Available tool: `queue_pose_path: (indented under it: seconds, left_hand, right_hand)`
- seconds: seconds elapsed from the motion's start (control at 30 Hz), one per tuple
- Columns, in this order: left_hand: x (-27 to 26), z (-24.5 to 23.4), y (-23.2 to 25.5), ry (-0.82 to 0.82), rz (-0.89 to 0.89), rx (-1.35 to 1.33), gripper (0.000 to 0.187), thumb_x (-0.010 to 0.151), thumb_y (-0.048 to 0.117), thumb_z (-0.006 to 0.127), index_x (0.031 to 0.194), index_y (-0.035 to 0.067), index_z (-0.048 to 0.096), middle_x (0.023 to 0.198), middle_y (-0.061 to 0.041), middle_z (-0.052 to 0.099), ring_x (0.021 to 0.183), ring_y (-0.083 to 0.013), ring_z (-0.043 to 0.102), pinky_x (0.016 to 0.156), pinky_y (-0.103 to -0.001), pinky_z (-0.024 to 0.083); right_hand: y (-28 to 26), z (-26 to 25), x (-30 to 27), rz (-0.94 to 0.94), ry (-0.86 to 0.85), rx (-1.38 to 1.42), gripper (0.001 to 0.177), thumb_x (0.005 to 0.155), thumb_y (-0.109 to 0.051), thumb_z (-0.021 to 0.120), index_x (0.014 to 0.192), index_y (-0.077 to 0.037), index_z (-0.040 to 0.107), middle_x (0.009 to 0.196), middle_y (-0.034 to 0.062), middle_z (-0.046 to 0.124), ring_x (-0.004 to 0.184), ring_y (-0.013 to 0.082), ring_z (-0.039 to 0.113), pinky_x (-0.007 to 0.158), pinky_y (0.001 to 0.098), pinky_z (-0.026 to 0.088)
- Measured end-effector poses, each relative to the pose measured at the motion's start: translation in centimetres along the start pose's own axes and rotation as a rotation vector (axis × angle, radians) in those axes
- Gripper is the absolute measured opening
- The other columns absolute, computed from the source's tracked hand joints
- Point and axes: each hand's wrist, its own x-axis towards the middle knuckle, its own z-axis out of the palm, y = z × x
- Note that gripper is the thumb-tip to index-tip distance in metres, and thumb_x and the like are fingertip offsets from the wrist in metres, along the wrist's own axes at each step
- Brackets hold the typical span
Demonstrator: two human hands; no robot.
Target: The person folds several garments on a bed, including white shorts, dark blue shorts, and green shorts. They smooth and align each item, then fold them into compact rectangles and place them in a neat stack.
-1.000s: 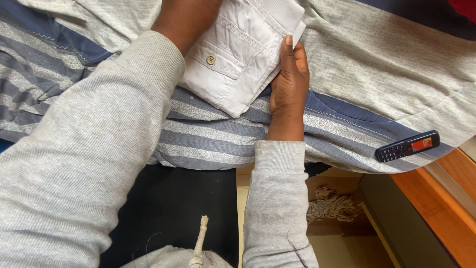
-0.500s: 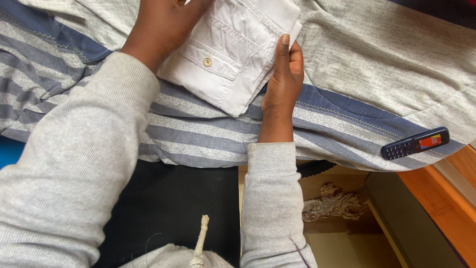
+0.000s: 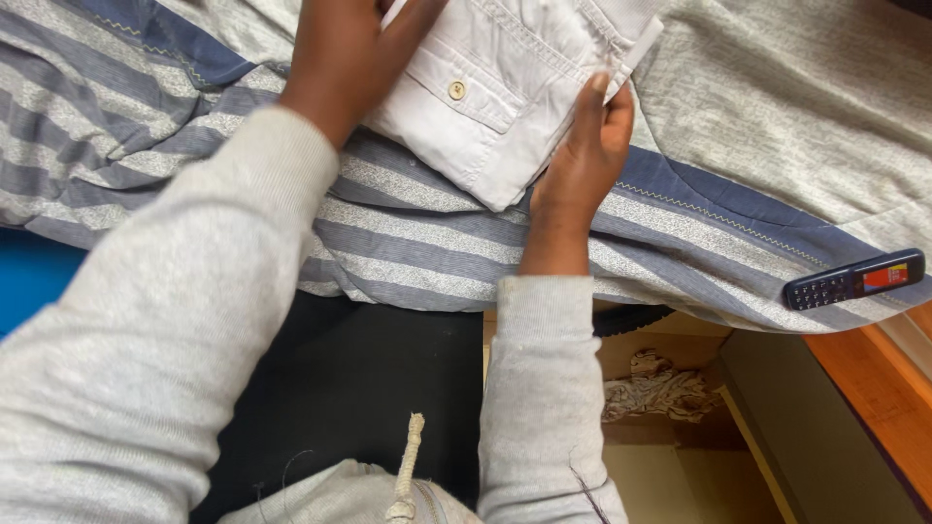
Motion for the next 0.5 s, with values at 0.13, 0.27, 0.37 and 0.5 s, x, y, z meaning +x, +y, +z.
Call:
queue_pose_path:
  seconds: [0.13,0.27,0.37,0.5]
  left_hand:
    - [-5.1,-1.6,-0.7,0.117,0.150,-0.216,0.026,0.112,0.026,0.071,0.126,0.005,0.064,0.108,-0.009,0.074,0.096,-0.0236,0.074,0.084,-0.038,0.059]
    - [-7.1,-1.2,-2.8,0.201,0.243,0.104,0.027,0.111,0.030,0.073,0.121,0.006,0.064,0.112,-0.009,0.072,0.104,-0.0288,0.064,0.092,-0.043,0.051]
    - [-7.0,-0.6,-3.9,0.179,0.167,0.139,0.023,0.113,0.031,0.073,0.119,0.009,0.067,0.107,-0.007,0.072,0.102,-0.0299,0.059,0.091,-0.043,0.049]
    - [-7.5,-0.5,-4.0,0.211,0.093,0.060,0.021,0.114,0.030,0.072,0.118,0.010,0.066,0.103,-0.006,0.071,0.100,-0.0283,0.059,0.090,-0.042,0.049]
  right_hand:
    - [-0.4,0.3,-4.6,0.179,0.149,-0.246,0.045,0.099,-0.031,0.069,0.126,0.002,0.057,0.113,0.0101,0.073,0.105,0.0161,0.071,0.099,0.0316,0.058]
    - [0.3,0.6,-8.1,0.132,0.016,-0.401,0.042,0.098,-0.028,0.072,0.125,0.002,0.060,0.117,0.0111,0.073,0.105,0.0152,0.070,0.096,0.0313,0.056]
    - [0.9,0.6,-8.5,0.033,-0.017,-0.546,0.036,0.101,-0.025,0.071,0.122,0.004,0.065,0.117,0.0121,0.074,0.106,0.0147,0.069,0.096,0.0289,0.055]
    - [1.6,1.0,-8.1,0.004,0.016,-0.530,0.032,0.102,-0.021,0.069,0.122,0.003,0.065,0.115,0.0113,0.073,0.104,0.0147,0.069,0.093,0.0281,0.056]
